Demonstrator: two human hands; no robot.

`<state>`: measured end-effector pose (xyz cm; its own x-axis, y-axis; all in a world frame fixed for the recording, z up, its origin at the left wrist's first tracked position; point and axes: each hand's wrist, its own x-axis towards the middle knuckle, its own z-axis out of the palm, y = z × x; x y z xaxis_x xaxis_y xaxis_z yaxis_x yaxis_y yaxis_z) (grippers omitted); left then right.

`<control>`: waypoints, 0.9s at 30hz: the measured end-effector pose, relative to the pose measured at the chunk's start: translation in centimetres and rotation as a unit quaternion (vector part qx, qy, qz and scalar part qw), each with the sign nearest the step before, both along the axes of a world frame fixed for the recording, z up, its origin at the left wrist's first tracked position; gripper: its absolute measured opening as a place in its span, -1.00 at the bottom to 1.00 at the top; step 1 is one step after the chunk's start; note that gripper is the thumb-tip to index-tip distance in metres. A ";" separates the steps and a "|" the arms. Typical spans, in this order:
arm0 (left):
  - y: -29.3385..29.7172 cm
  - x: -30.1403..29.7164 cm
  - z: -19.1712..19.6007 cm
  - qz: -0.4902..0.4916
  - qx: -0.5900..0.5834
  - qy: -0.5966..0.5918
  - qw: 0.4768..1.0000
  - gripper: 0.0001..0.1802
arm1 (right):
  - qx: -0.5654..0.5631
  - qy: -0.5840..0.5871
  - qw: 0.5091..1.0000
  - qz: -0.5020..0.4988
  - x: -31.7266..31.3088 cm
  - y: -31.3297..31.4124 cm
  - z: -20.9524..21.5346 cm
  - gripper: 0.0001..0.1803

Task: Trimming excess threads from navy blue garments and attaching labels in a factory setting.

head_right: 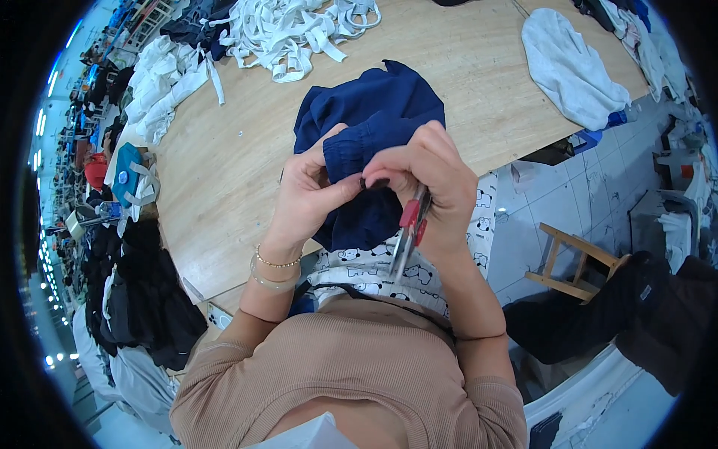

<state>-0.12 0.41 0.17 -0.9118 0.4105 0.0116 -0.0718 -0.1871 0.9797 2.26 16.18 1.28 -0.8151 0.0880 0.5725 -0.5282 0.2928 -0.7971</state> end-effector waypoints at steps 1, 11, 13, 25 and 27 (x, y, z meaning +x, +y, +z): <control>0.1 -0.1 -0.2 -0.009 0.005 0.040 0.999 -0.77 | -0.013 -0.006 0.999 0.029 0.3 0.1 0.1 -0.91; 0.7 -0.4 -0.2 0.006 -0.025 0.104 0.994 -0.79 | -0.048 -0.017 0.999 -0.009 0.9 0.5 -0.5 -0.84; 1.3 -0.4 -0.2 0.038 -0.018 0.124 0.991 -0.80 | -0.034 0.001 0.999 -0.023 0.8 0.3 -0.1 -0.83; 2.5 -0.4 -1.4 0.132 -0.095 0.193 0.968 -0.87 | -0.381 -0.274 0.878 0.094 2.8 -1.8 -0.5 -0.65; 2.7 -0.3 -1.7 0.138 -0.099 0.199 0.965 -0.87 | -0.392 -0.284 0.870 0.095 2.8 -1.6 -0.8 -0.70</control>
